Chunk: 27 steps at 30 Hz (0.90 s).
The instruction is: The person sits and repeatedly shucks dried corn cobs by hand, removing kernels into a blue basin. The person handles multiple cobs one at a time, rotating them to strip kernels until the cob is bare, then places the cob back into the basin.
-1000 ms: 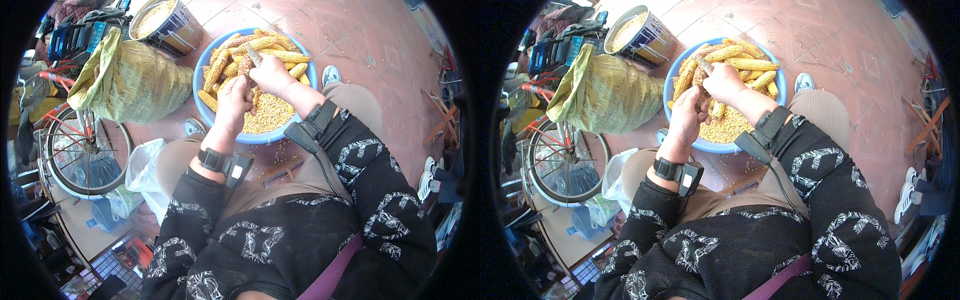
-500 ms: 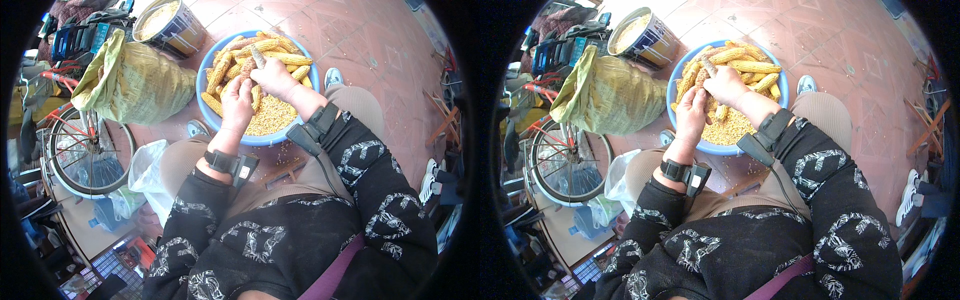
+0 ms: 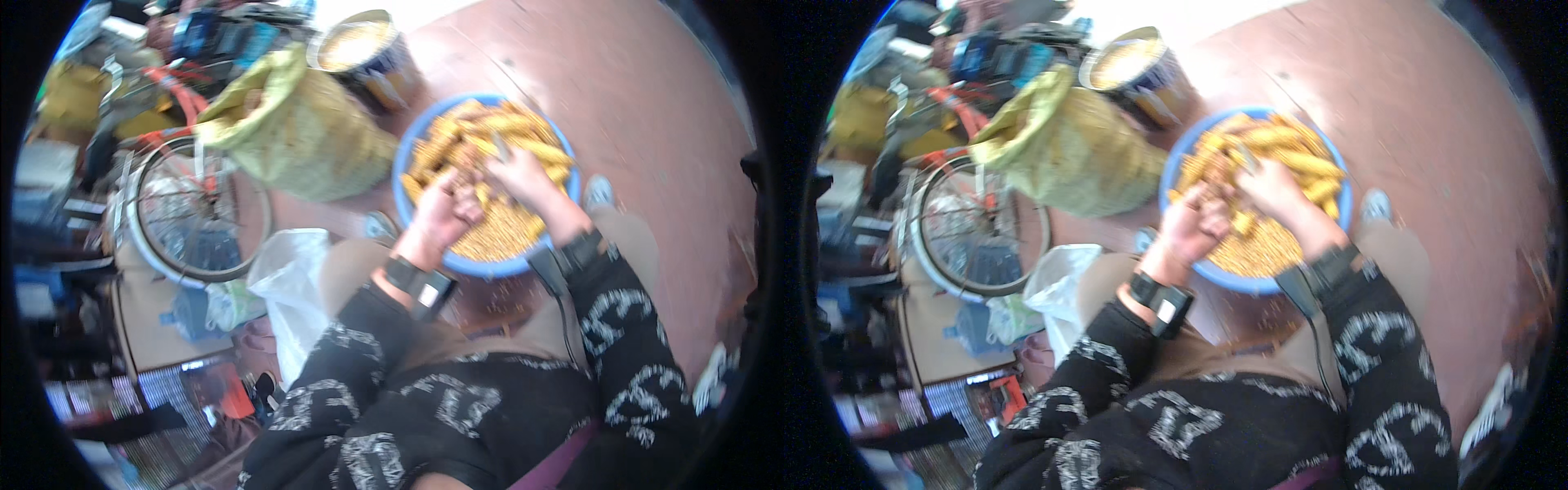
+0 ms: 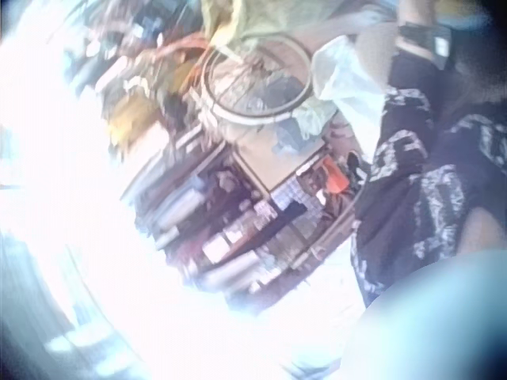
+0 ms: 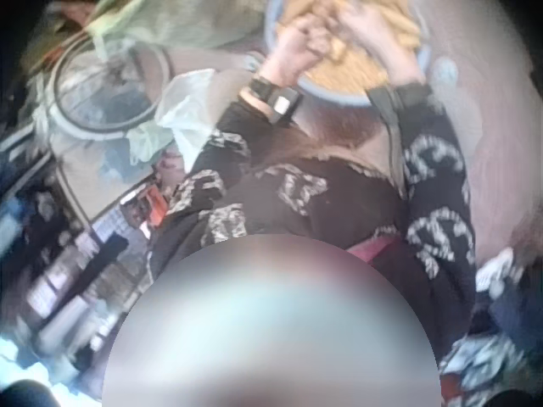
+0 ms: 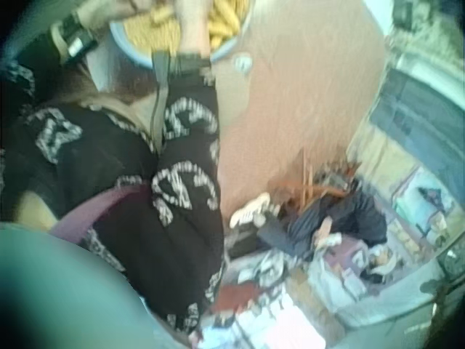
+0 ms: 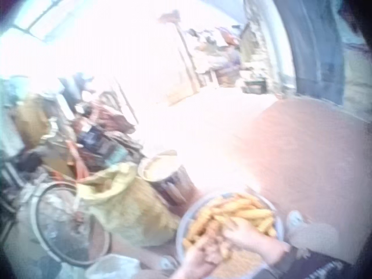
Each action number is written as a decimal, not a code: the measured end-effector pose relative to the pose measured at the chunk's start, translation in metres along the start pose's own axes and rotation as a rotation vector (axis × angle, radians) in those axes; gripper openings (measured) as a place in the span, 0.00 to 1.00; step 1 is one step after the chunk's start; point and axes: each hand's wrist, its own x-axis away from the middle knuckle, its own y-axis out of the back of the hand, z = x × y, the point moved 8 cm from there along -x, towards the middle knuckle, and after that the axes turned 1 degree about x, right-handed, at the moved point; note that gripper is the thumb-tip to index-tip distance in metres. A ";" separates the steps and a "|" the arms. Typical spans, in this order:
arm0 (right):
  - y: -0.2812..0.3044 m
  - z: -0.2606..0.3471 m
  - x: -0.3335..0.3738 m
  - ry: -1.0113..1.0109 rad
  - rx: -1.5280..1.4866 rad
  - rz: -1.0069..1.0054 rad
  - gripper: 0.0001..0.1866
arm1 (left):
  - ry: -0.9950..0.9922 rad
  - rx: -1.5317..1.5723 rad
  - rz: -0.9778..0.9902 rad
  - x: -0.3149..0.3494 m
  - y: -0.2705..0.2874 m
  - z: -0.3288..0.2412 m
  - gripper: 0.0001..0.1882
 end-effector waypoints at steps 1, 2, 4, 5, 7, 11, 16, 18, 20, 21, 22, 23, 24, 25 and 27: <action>-0.001 -0.001 0.000 -0.010 -0.019 -0.013 0.09 | -0.083 -0.078 -0.022 0.005 -0.001 -0.011 0.20; 0.002 -0.003 0.002 -0.050 -0.057 -0.056 0.09 | -0.155 -0.124 -0.100 0.012 -0.003 -0.024 0.19; 0.004 -0.004 0.004 -0.070 -0.134 -0.070 0.09 | -0.335 -0.145 -0.122 0.028 -0.016 -0.067 0.19; 0.004 -0.002 0.004 -0.042 -0.129 -0.059 0.09 | -0.449 -0.269 -0.173 0.041 -0.027 -0.100 0.19; 0.006 0.000 0.005 -0.033 -0.115 -0.066 0.10 | -0.569 -0.315 0.012 0.073 -0.071 -0.164 0.17; 0.006 0.004 0.005 -0.011 -0.120 -0.055 0.10 | -0.905 -0.191 -0.100 0.144 -0.110 -0.286 0.31; 0.014 0.018 0.011 0.014 -0.166 -0.105 0.13 | -0.721 -0.310 -0.264 0.091 -0.039 -0.253 0.26; 0.018 0.026 0.018 0.036 -0.155 -0.064 0.23 | -0.579 -0.342 -0.312 0.047 0.014 -0.212 0.23; 0.024 0.040 0.026 0.119 -0.043 -0.034 0.26 | -0.465 -0.326 -0.283 0.012 0.051 -0.180 0.20; 0.033 0.041 0.029 0.085 0.031 -0.075 0.25 | -0.561 -0.351 -0.477 0.002 0.078 -0.169 0.18; 0.035 0.053 0.031 0.190 0.035 -0.056 0.23 | -0.503 -0.388 -0.636 -0.005 0.102 -0.154 0.17; 0.041 0.058 0.032 0.217 0.090 -0.138 0.21 | -0.438 -0.339 -0.766 -0.012 0.123 -0.135 0.19; 0.045 0.067 0.034 0.314 0.112 -0.196 0.18 | -0.394 -0.304 -0.843 -0.015 0.140 -0.119 0.24; 0.049 0.076 0.036 0.412 0.136 -0.252 0.16 | -0.388 -0.402 -0.930 -0.017 0.151 -0.111 0.23; 0.049 0.069 0.032 0.319 0.066 -0.212 0.15 | -0.319 -1.036 -1.115 -0.015 0.162 -0.110 0.20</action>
